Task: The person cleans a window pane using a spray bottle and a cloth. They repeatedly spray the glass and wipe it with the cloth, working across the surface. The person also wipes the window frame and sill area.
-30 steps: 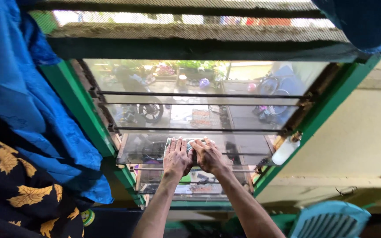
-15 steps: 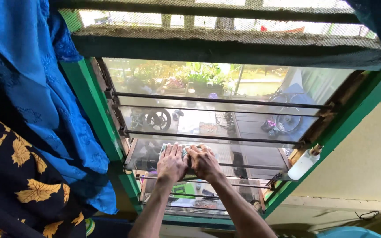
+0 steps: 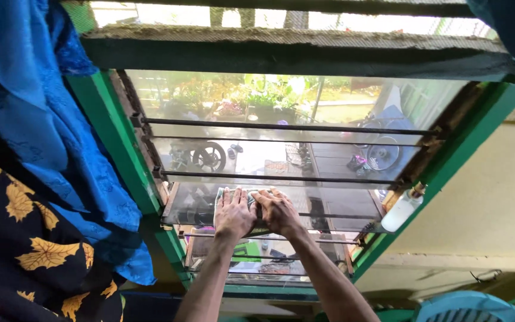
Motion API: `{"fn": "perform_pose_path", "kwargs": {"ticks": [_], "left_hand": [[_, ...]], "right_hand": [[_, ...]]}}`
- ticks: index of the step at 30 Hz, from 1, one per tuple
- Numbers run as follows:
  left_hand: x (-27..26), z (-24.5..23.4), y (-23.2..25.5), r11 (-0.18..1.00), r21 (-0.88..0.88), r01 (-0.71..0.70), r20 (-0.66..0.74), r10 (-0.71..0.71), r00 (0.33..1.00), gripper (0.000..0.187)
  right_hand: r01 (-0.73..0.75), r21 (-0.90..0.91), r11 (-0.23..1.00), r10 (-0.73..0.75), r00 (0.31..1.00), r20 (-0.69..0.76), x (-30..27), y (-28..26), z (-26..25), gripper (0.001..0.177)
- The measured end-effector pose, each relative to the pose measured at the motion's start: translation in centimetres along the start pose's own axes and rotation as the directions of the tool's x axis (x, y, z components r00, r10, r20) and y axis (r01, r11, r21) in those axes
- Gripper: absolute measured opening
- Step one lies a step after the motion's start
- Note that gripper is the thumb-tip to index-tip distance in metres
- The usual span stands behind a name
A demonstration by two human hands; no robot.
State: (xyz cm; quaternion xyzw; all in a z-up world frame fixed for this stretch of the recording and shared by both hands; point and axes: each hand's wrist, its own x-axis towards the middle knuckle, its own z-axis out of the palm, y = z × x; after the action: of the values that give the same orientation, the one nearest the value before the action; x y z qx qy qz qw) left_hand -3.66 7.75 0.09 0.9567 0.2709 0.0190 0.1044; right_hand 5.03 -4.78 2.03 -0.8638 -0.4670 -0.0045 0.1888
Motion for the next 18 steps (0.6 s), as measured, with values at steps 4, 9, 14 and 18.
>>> {"fn": "perform_pose_path", "kwargs": {"ticks": [4,9,14,18], "left_hand": [[0.0,0.6,3.0,0.999,-0.019,-0.031,-0.007,0.031,1.000,0.072],[-0.4,0.8,8.1,0.996,-0.025,-0.084,0.001,0.084,0.996,0.071],[-0.8,1.5,11.3,0.988,-0.063,-0.142,-0.007,0.142,0.990,0.072],[-1.0,1.9,9.6,0.987,-0.087,-0.135,-0.031,0.133,0.991,0.071]], "right_hand": [[-0.033,-0.027,0.999,0.033,0.999,-0.012,-0.2,4.1,1.2,0.044],[-0.047,-0.087,0.995,0.042,0.997,-0.059,-3.0,7.0,-1.7,0.043],[-0.108,-0.035,0.994,0.105,0.992,-0.063,-4.5,10.5,-2.6,0.043],[-0.106,-0.084,0.991,0.102,0.994,-0.042,-2.6,11.2,0.4,0.045]]}}
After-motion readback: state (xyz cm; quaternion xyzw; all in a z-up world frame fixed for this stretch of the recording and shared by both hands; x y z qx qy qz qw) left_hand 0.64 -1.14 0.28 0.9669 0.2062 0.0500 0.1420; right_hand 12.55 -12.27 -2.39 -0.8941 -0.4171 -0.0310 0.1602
